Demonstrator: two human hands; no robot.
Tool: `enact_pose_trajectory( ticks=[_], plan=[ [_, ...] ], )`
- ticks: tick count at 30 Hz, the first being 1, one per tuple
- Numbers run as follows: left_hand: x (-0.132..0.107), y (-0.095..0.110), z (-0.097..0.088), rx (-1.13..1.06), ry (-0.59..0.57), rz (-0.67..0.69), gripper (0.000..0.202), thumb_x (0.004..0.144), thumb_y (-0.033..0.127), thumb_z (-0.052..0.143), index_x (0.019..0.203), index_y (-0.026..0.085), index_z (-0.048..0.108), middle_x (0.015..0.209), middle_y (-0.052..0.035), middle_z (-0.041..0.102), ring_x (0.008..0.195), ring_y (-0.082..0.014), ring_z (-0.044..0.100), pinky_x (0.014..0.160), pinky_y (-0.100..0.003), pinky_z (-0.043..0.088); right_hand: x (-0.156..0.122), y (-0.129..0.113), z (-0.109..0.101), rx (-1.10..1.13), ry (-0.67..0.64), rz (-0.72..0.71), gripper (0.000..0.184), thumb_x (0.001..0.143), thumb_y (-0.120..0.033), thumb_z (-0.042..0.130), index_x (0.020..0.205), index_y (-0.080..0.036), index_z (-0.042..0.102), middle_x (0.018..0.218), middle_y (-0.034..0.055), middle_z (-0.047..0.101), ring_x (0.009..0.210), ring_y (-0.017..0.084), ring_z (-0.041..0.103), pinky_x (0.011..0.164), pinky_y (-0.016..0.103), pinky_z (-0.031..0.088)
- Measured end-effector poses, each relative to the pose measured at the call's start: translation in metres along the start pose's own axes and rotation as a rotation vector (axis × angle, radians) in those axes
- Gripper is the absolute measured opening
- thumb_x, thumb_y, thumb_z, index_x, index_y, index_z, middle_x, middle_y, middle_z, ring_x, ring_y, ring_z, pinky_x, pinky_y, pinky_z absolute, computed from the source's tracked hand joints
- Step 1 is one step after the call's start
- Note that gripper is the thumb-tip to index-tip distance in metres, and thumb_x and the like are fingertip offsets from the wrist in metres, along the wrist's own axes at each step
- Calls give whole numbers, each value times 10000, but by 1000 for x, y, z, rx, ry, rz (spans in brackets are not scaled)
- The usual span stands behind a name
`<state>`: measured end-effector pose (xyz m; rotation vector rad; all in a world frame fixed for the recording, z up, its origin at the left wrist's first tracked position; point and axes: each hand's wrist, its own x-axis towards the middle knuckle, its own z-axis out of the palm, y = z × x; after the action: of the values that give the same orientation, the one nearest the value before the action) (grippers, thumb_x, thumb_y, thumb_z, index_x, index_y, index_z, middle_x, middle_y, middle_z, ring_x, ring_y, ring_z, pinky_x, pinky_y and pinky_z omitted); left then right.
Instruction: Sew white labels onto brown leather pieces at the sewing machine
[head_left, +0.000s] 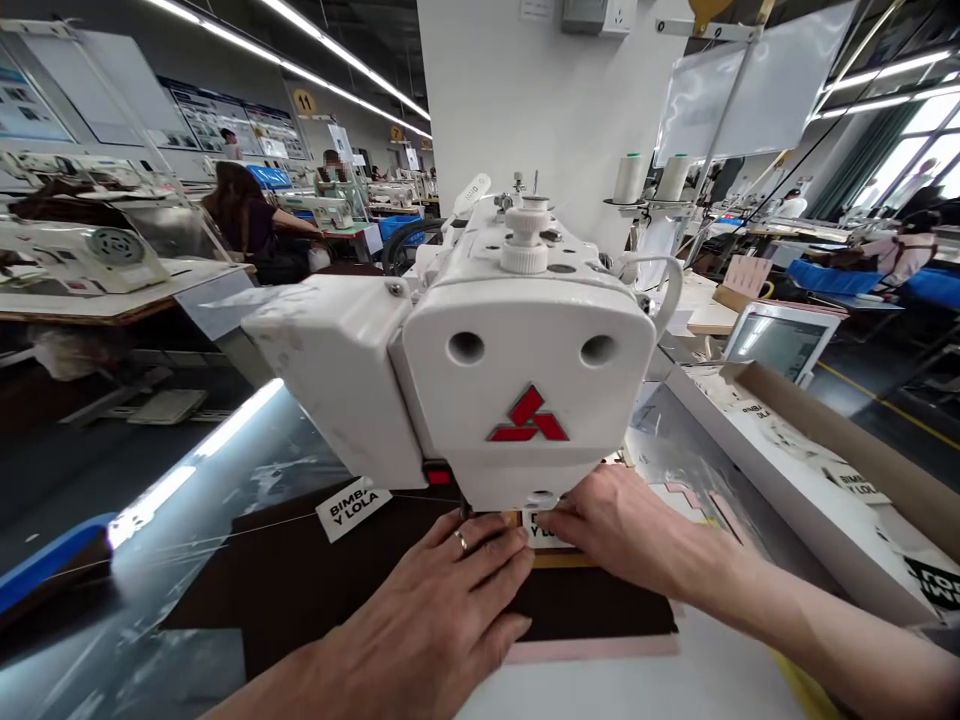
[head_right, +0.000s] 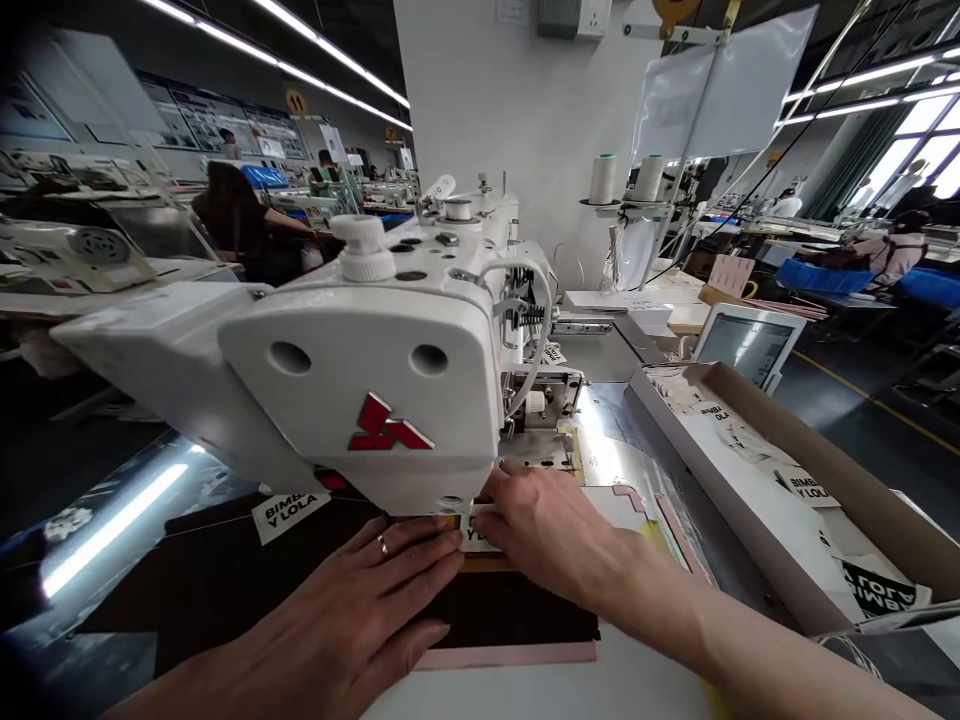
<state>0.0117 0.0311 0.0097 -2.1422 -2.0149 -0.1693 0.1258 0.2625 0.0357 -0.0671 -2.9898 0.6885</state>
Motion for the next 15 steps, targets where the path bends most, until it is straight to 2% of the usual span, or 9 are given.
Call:
enact_pose_trajectory(
  ticks=[4,7,11,15],
  plan=[
    [-1,1,0,-52,-16,-35,481,1037,304,665,1488,172,568,1494,-43,641,1353,-318,599,1083,-519,571,-21,0,10,-114,123,-140,224,1063,-81,475,937,-191,625,956,61,646,816,205,584,681,321,403],
    [0,1,0,-120,-6,-47,447,1041,281,645,1471,175,584,1484,-55,648,1369,-293,584,1124,-471,537,-31,0,17,-190,74,-265,210,1064,-72,494,943,-185,623,997,54,661,866,208,581,777,348,475],
    [-2,-3,6,-168,12,-55,508,1053,303,624,1527,149,523,1566,-98,570,1415,-305,544,1179,-497,477,-33,5,23,-206,62,-311,138,1063,-130,554,1046,-194,675,1123,65,702,963,231,611,881,400,520],
    [-6,-9,12,-185,-45,-72,569,1077,460,601,1564,189,484,1596,-85,540,1416,-317,556,1186,-542,462,-32,9,24,-216,80,-329,166,1100,-223,541,1120,-210,705,1155,71,714,1003,244,625,880,403,532]
  ],
)
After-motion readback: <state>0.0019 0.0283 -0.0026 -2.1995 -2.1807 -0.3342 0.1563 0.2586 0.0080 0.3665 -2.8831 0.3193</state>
